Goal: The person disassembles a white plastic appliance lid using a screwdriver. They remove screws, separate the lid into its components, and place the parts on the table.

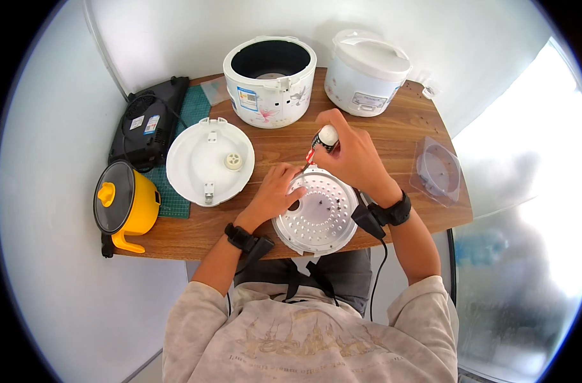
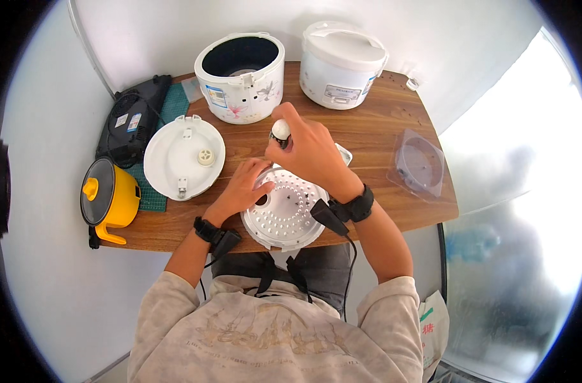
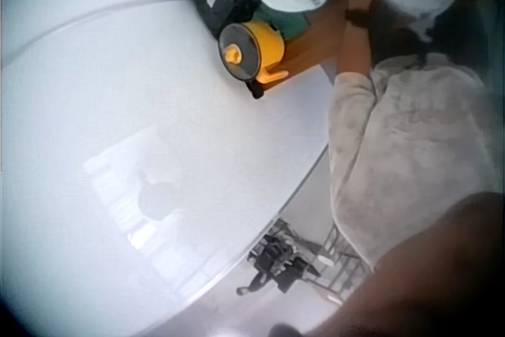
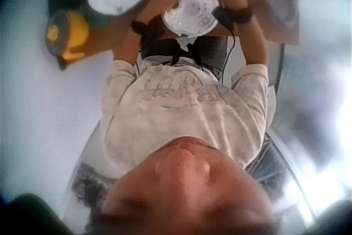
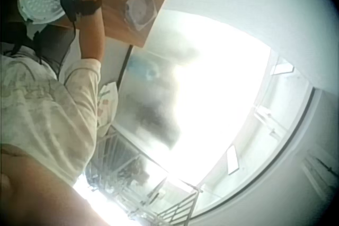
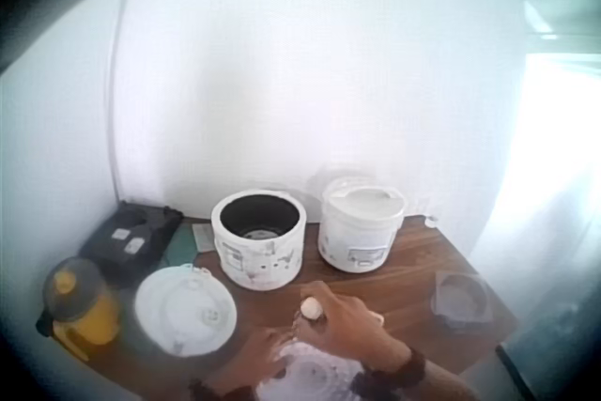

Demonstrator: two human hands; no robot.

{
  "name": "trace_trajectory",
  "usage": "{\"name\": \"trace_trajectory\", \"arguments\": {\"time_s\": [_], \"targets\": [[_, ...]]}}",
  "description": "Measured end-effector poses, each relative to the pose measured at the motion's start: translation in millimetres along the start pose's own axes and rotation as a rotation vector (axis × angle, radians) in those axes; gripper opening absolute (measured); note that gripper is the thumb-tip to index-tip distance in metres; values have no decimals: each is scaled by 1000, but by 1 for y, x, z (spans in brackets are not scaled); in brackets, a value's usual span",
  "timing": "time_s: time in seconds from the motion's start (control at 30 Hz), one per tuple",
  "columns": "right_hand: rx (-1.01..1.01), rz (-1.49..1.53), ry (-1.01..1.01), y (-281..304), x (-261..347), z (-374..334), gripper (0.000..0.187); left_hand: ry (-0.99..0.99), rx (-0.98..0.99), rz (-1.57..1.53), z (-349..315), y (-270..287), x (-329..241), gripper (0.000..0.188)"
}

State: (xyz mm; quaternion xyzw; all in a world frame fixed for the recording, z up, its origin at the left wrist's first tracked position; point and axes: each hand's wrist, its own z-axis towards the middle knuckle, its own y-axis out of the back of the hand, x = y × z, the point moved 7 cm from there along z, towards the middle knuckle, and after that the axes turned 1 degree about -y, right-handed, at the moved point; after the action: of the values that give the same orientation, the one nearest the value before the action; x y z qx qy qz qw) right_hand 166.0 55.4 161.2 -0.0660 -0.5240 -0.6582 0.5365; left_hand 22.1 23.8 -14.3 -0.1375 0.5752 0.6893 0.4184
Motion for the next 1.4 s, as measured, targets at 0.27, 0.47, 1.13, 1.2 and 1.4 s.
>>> {"name": "trace_trajectory", "arguments": {"time_s": [0.27, 0.47, 1.13, 1.2, 1.4], "targets": [[67, -452, 17, -3, 16, 14, 27, -2, -12, 9, -1, 0, 2, 56], [92, -493, 136, -17, 24, 20, 25, -8, 0, -21, 2, 1, -1, 55], [3, -24, 203, 0, 24, 17, 32, -46, -7, 8, 1, -3, 3, 52], [111, -55, 146, -1, 23, 17, 33, -25, 0, 8, 1, -1, 2, 53], [-37, -174, 185, 3, 20, 12, 35, -17, 11, 3, 2, -1, -1, 53]]}}
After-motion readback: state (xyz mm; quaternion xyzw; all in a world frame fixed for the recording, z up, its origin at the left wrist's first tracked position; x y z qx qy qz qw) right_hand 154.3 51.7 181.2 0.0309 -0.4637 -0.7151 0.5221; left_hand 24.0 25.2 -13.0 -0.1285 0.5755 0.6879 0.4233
